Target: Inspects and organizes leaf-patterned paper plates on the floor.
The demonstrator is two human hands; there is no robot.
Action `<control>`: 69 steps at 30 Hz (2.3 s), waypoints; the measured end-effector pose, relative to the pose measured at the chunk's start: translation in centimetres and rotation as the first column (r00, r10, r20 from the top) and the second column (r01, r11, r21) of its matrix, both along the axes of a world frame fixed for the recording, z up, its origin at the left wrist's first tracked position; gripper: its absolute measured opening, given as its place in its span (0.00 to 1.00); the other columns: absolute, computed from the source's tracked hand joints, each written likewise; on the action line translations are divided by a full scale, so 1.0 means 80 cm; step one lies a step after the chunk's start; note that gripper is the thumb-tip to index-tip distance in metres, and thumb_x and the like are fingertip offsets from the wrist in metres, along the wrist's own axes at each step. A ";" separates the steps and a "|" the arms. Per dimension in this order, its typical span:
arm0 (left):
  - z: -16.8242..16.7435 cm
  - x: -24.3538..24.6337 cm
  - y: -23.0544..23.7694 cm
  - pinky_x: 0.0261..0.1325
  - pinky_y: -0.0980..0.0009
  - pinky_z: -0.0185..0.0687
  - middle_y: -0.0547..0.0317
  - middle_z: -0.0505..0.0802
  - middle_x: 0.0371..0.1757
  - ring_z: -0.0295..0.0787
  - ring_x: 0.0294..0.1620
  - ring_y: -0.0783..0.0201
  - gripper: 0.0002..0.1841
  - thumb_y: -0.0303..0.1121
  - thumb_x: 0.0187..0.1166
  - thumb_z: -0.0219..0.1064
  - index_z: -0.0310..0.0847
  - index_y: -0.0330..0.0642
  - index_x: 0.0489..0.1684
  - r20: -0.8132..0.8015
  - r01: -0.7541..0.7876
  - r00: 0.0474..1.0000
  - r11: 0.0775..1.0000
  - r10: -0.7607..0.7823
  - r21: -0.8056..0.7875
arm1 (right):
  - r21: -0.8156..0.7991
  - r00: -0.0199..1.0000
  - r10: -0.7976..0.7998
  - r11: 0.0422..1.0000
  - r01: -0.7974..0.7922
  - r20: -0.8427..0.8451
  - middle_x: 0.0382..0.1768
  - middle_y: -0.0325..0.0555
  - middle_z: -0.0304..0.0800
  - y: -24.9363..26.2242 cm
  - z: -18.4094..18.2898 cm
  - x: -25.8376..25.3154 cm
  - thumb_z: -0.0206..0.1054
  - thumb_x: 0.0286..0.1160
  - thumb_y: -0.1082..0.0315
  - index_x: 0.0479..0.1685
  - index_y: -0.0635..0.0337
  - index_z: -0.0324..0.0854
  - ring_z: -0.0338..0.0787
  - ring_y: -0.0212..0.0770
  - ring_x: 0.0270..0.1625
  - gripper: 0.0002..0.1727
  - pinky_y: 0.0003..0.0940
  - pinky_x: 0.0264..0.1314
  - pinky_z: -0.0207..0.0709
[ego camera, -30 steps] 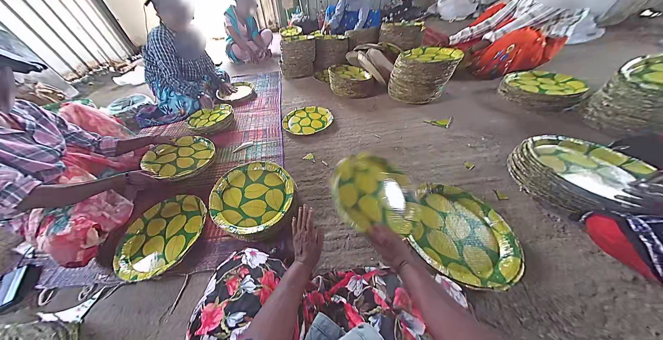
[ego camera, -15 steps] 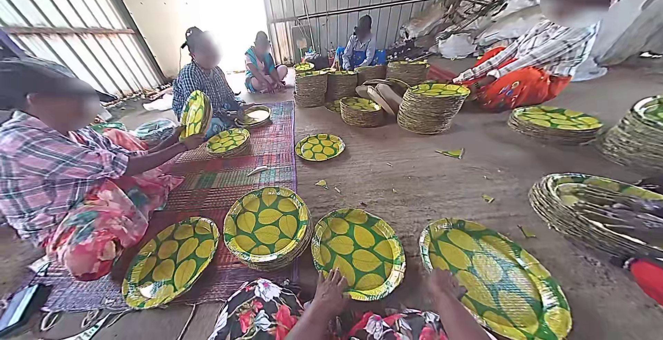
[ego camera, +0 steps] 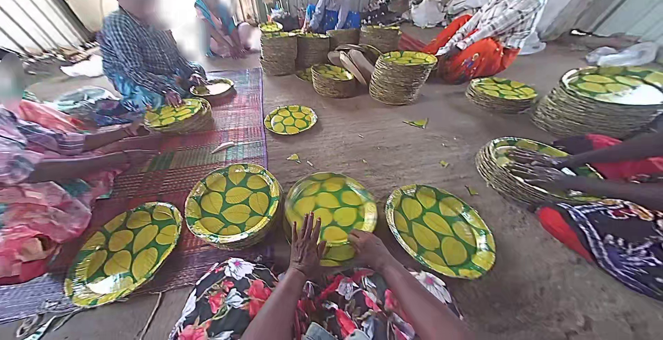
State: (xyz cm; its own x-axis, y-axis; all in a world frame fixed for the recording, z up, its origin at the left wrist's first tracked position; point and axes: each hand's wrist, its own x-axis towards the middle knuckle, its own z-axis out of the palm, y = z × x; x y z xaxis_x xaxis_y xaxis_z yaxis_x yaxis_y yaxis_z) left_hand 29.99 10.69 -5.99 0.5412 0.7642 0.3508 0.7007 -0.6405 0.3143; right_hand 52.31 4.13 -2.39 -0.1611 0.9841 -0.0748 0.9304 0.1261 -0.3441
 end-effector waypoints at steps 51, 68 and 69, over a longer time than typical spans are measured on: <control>-0.018 0.001 0.005 0.93 0.33 0.25 0.35 0.54 0.95 0.39 0.98 0.39 0.32 0.47 0.94 0.47 0.55 0.38 0.93 -0.109 -0.101 0.993 0.828 0.049 -0.552 | 0.234 0.837 -0.548 0.811 0.536 -0.018 0.66 0.71 0.86 0.007 0.010 0.047 0.52 0.88 0.76 0.64 0.75 0.84 0.83 0.68 0.74 0.18 0.63 0.75 0.73; -0.003 -0.001 0.021 0.84 0.44 0.67 0.24 0.68 0.85 0.68 0.85 0.37 0.37 0.26 0.86 0.63 0.44 0.28 0.91 0.261 0.013 0.584 0.312 0.769 -0.950 | -0.326 0.528 -0.825 0.566 0.757 -0.204 0.83 0.76 0.67 0.017 -0.012 0.044 0.66 0.85 0.67 0.92 0.72 0.50 0.72 0.69 0.85 0.40 0.60 0.86 0.65; 0.009 0.002 0.020 0.87 0.47 0.63 0.24 0.66 0.87 0.65 0.88 0.38 0.39 0.26 0.87 0.62 0.40 0.28 0.92 0.275 0.019 0.620 0.337 0.735 -0.941 | -0.332 0.465 -0.857 0.515 0.791 -0.223 0.81 0.76 0.70 0.014 -0.009 0.048 0.66 0.84 0.68 0.88 0.73 0.57 0.73 0.69 0.83 0.36 0.61 0.84 0.66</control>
State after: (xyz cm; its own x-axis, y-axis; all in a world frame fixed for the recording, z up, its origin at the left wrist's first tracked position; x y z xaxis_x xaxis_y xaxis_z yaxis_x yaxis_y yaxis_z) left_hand 30.14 12.26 -5.27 0.0742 0.8615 -0.5023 0.1758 0.4845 0.8569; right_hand 56.14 5.26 -3.11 0.6733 0.6464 -0.3590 0.3946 -0.7247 -0.5648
